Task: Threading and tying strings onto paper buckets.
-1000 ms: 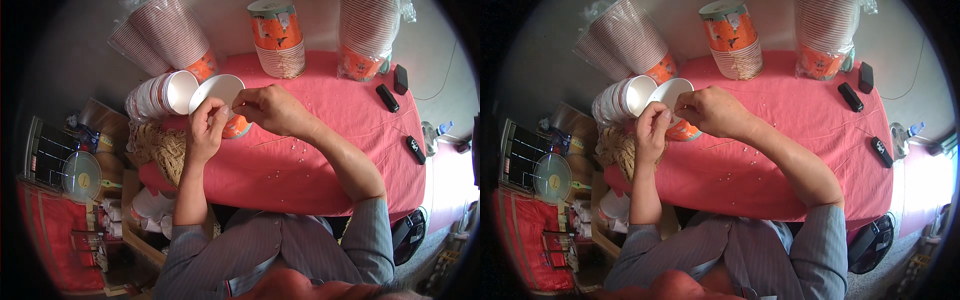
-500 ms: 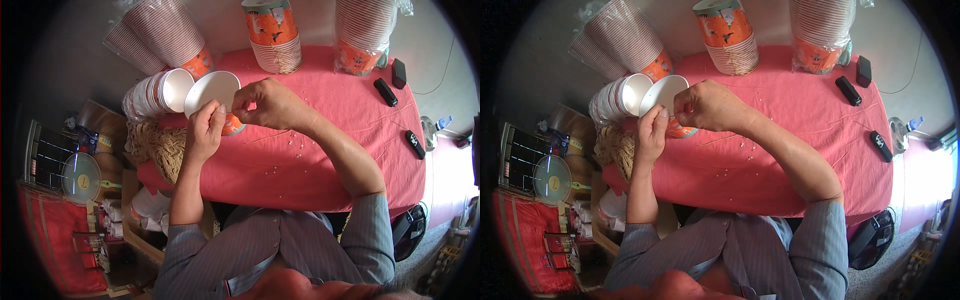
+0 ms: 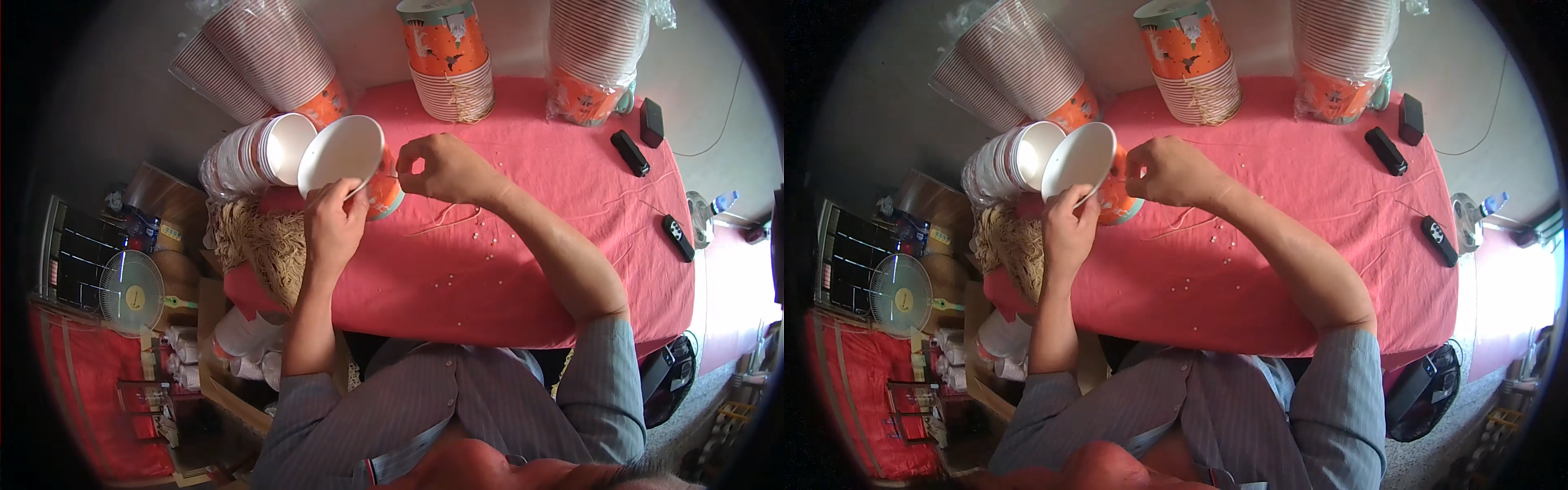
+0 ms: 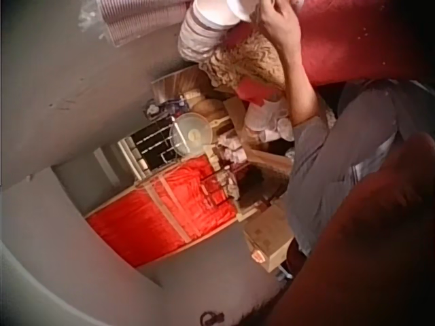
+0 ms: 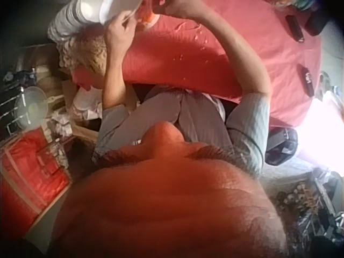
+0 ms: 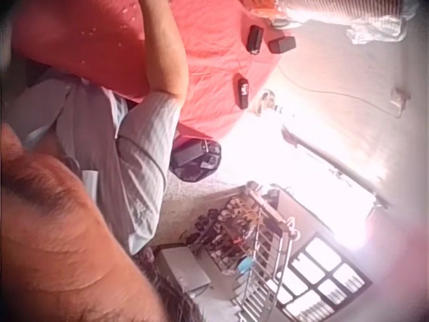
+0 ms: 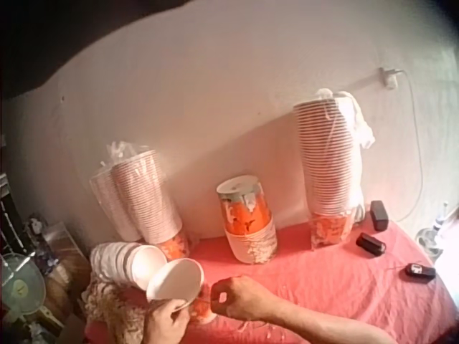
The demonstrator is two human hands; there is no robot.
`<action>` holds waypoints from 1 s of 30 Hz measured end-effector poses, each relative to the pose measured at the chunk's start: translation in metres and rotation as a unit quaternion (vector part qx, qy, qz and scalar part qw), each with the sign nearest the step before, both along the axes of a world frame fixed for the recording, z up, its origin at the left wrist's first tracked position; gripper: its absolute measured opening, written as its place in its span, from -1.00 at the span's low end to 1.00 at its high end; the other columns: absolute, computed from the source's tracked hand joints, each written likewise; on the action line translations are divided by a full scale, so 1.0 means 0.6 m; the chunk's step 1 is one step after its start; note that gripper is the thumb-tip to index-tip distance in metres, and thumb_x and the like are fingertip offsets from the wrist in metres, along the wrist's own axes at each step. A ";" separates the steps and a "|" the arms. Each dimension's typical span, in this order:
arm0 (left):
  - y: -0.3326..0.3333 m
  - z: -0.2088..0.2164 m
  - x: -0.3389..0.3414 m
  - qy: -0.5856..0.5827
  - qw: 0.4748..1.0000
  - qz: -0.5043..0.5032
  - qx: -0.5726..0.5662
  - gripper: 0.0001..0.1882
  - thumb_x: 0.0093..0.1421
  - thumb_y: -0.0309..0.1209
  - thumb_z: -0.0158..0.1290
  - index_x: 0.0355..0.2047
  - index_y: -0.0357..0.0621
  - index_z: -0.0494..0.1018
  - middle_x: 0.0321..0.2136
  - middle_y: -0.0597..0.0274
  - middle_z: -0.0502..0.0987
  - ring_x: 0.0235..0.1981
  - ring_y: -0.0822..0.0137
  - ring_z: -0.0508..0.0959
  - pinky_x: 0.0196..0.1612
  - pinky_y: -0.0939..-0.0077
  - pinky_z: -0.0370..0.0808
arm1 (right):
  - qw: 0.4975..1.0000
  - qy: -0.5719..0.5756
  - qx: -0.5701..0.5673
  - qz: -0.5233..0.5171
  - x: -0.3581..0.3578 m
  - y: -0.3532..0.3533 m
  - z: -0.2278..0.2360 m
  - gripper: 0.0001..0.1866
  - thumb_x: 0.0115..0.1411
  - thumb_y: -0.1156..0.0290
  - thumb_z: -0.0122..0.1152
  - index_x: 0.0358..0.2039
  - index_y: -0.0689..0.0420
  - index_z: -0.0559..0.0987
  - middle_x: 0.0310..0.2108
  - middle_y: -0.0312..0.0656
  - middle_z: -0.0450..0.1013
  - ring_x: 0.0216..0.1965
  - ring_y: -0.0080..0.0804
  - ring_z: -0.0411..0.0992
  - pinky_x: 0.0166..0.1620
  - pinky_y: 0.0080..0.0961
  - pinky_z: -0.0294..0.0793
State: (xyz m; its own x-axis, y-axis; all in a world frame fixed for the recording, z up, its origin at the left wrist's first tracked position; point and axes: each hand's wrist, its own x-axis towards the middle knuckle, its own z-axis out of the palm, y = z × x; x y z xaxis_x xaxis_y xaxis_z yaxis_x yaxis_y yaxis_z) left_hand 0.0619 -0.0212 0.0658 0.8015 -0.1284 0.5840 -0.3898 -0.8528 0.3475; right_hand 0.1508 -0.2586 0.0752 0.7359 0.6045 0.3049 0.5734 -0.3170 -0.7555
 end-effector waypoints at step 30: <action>-0.026 0.002 -0.006 -0.019 0.995 0.039 -0.091 -0.86 0.35 -0.45 0.29 -0.18 -0.26 0.61 -0.32 0.01 0.71 -0.30 -0.01 0.71 -0.19 0.15 0.59 | 0.983 -0.015 0.161 -0.085 -0.031 0.051 -0.040 -0.84 0.26 0.51 0.37 -0.20 0.32 0.71 -0.21 -0.04 0.67 -0.23 -0.30 0.67 -0.15 -0.34 0.66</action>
